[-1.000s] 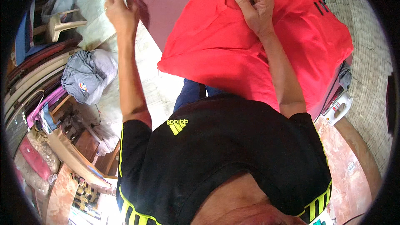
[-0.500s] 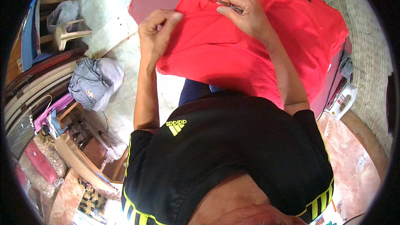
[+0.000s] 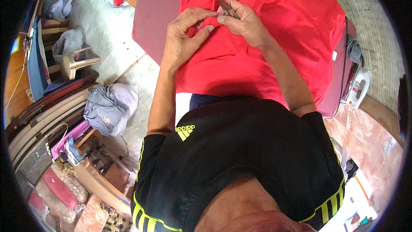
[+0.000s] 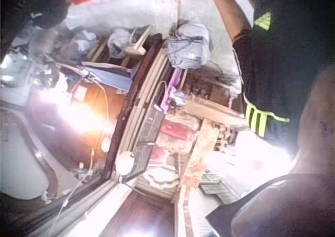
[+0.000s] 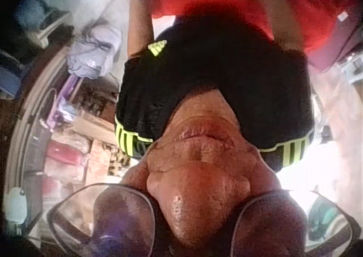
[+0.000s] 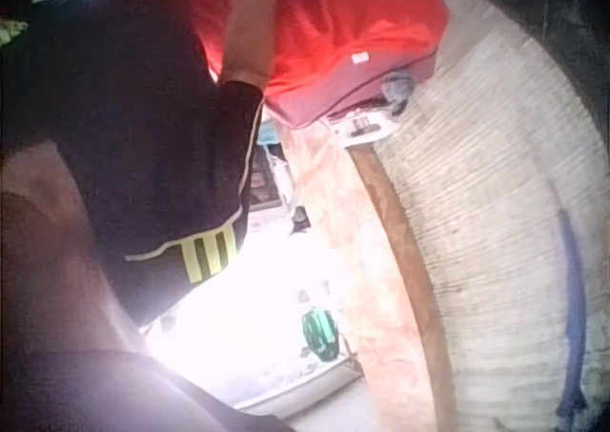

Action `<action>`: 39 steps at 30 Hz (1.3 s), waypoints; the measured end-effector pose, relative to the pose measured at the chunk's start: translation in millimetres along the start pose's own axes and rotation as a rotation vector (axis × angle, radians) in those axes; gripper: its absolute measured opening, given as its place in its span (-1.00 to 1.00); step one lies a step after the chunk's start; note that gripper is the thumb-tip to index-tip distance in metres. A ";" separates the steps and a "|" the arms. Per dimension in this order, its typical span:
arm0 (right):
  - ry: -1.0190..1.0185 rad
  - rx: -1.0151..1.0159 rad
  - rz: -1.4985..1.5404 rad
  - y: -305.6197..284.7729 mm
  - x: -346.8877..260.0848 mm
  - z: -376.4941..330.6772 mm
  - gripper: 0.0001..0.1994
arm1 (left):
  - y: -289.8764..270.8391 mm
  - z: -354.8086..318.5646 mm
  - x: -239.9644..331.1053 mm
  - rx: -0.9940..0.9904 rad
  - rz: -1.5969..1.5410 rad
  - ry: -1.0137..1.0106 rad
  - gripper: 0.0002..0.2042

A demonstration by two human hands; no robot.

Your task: The person uses a small blade to trim loose threads and excess fabric from the edges of a red garment. They repeatedly pick at the seams and cut small protrusions to clean up the garment's finish.

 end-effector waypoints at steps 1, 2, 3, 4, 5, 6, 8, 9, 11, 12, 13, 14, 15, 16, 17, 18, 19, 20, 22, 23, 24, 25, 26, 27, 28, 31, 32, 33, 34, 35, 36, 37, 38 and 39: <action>0.004 0.014 0.019 -0.5 0.4 -0.5 -0.87 | 1.4 1.6 0.3 -0.029 0.006 -0.012 -0.72; 0.007 0.028 0.039 -1.1 0.5 -1.0 -0.85 | 2.1 2.5 2.4 -0.038 0.033 -0.002 -0.73; 0.010 0.041 0.058 -1.9 1.1 -1.6 -0.83 | 3.4 3.1 4.0 -0.047 0.060 0.009 -0.74; 0.021 0.051 0.106 -3.2 4.2 -2.8 -0.82 | 5.4 4.0 5.2 -0.055 0.084 0.022 -0.75; 0.032 0.061 0.155 -4.9 8.8 -4.0 -0.81 | 7.0 5.1 4.5 -0.069 0.084 0.019 -0.76; 0.043 0.070 0.203 -6.1 12.4 -4.8 -0.79 | 8.7 6.1 3.5 -0.083 0.084 0.016 -0.78; 0.043 0.110 0.241 -8.6 17.1 -6.1 -0.80 | 10.4 6.9 -1.4 -0.086 0.115 0.002 -0.80; 0.044 0.130 0.260 -9.5 18.2 -6.3 -0.80 | 10.8 8.2 -4.5 -0.076 0.144 -0.004 -0.82; 0.005 0.127 0.047 -10.5 11.2 -5.6 -0.81 | 9.1 8.8 -7.2 -0.053 0.165 -0.009 -0.84; -0.013 0.124 -0.060 -10.8 8.0 -5.0 -0.81 | 8.1 8.8 -7.2 -0.041 0.156 -0.005 -0.86; -0.161 0.115 -0.166 -10.0 -3.0 -3.4 -0.83 | 7.5 9.2 -6.8 -0.030 0.145 0.001 -0.87; -0.309 0.103 -0.272 -7.2 -10.7 -5.3 -0.84 | 7.7 9.6 -7.2 -0.027 0.159 -0.001 -0.87; -0.457 0.091 -0.377 -3.6 -21.4 -8.5 -0.84 | 7.8 9.9 -7.2 -0.024 0.172 -0.004 -0.87; -0.480 0.074 -0.487 0.2 -27.4 -8.5 -0.85 | 7.3 8.8 -7.5 -0.020 0.191 -0.013 -0.87; -0.502 0.054 -0.600 5.2 -39.0 -7.1 -0.87 | 6.6 8.3 -10.3 -0.022 0.183 -0.057 -0.86; -0.523 0.033 -0.712 9.9 -48.9 -5.6 -0.88 | 6.3 7.4 -12.4 -0.024 0.174 -0.100 -0.85; -0.477 0.005 -0.730 10.8 -50.3 -2.7 -0.88 | 6.1 6.9 -15.1 -0.026 0.167 -0.141 -0.85; -0.430 -0.023 -0.747 11.1 -50.8 -0.3 -0.88 | 6.6 6.5 -19.8 -0.041 0.154 -0.175 -0.84; -0.379 -0.057 -0.753 12.0 -46.0 1.6 -0.89 | 8.2 5.7 -30.1 -0.071 0.126 -0.243 -0.82; -0.374 -0.062 -0.743 12.2 -43.5 3.1 -0.90 | 9.4 5.4 -31.7 -0.085 0.127 -0.262 -0.81; -0.369 -0.067 -0.732 11.9 -40.6 5.0 -0.91 | 10.4 5.3 -32.6 -0.097 0.128 -0.280 -0.81; -0.328 -0.046 -0.559 6.6 -28.8 7.3 -0.90 | 11.8 5.7 -33.7 -0.111 0.130 -0.298 -0.81; -0.285 -0.027 -0.388 2.2 -13.5 9.6 -0.88 | 13.2 5.7 -37.6 -0.110 0.038 -0.304 -0.83; -0.242 -0.008 -0.217 -1.9 -0.9 10.1 -0.87 | 16.5 6.0 -44.8 -0.110 -0.053 -0.308 -0.84; -0.145 0.000 -0.159 -3.2 4.6 10.8 -0.86 | 17.1 4.9 -50.8 -0.102 -0.142 -0.319 -0.86; -0.011 0.004 -0.095 -7.0 0.0 8.9 -0.82 | 14.6 2.3 -54.4 -0.081 -0.191 -0.327 -0.86; -0.072 0.000 -0.139 -8.6 -7.0 9.1 -0.80 | 14.7 1.9 -56.8 -0.082 -0.218 -0.346 -0.86; -0.090 -0.024 -0.153 -10.5 -11.4 7.5 -0.80 | 14.8 1.9 -58.9 -0.083 -0.246 -0.365 -0.86; -0.106 -0.048 -0.166 -12.8 -14.6 5.5 -0.79 | 15.1 1.4 -61.3 -0.085 -0.274 -0.384 -0.86; -0.102 -0.147 -0.265 -10.7 -9.7 2.0 -0.80 | 15.0 1.0 -62.0 -0.082 -0.296 -0.381 -0.86; -0.087 -0.188 -0.288 -10.2 -7.7 -0.1 -0.80 | 14.9 0.7 -62.7 -0.080 -0.318 -0.378 -0.86; -0.071 -0.226 -0.311 -9.1 -6.5 -2.7 -0.80 | 15.5 0.6 -63.6 -0.081 -0.340 -0.376 -0.86; -0.055 -0.264 -0.334 -6.5 -5.4 -4.5 -0.81 | 15.4 0.3 -64.6 -0.073 -0.341 -0.371 -0.85; -0.045 -0.271 -0.329 -4.5 -6.4 -4.7 -0.81 | 15.1 -0.1 -65.7 -0.064 -0.341 -0.367 -0.85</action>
Point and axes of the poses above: each hand's wrist, its own z-axis towards the middle knuckle, its own y-axis out of the palm, x = y × z, the point moved 10 cm from there along z, towards the middle knuckle, and after that the axes turned 14 degrees about -y, right-handed, at the moved point
